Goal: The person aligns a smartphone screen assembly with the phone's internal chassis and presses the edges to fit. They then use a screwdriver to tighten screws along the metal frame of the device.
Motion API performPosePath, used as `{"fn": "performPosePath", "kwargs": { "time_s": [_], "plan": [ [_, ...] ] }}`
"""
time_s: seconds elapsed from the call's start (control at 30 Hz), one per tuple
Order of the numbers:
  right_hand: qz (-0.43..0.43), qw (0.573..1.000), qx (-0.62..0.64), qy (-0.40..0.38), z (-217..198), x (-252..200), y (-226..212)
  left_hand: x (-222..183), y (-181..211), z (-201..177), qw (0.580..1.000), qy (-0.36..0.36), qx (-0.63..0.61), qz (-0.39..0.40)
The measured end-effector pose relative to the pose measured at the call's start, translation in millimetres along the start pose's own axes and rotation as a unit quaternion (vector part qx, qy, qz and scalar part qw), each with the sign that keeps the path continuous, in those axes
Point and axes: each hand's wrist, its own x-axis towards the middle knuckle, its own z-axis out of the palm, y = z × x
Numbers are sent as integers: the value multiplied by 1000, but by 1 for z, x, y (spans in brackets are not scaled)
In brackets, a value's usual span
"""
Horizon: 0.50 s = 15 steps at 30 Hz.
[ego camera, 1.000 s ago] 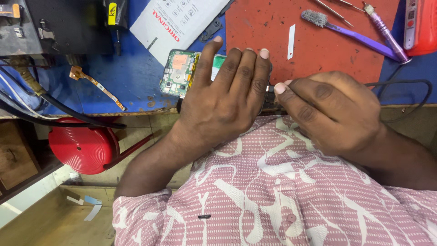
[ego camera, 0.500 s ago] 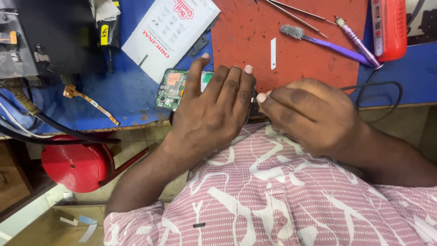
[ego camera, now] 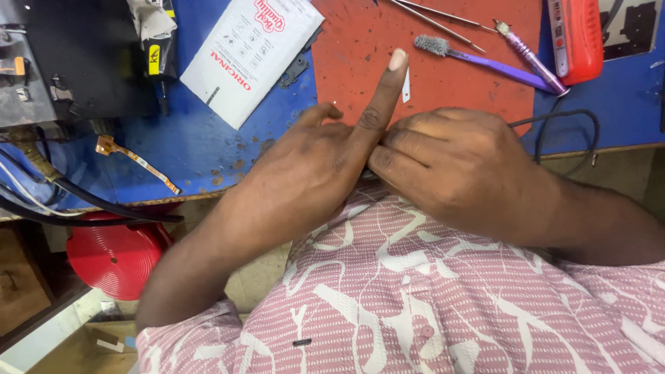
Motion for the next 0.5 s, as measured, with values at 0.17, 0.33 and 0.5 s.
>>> {"fn": "performPosePath", "kwargs": {
  "time_s": [0.17,0.33,0.5],
  "plan": [
    [66,993,92,36,-1,-10,4,-19,-29,-17,982,-29,-170,73],
    [170,957,205,117,7,-33,25,-26,-89,-7,784,61,-609,103],
    [294,822,424,242,36,-47,34,-10,-70,69,628,184,-746,122]
  ]
}}
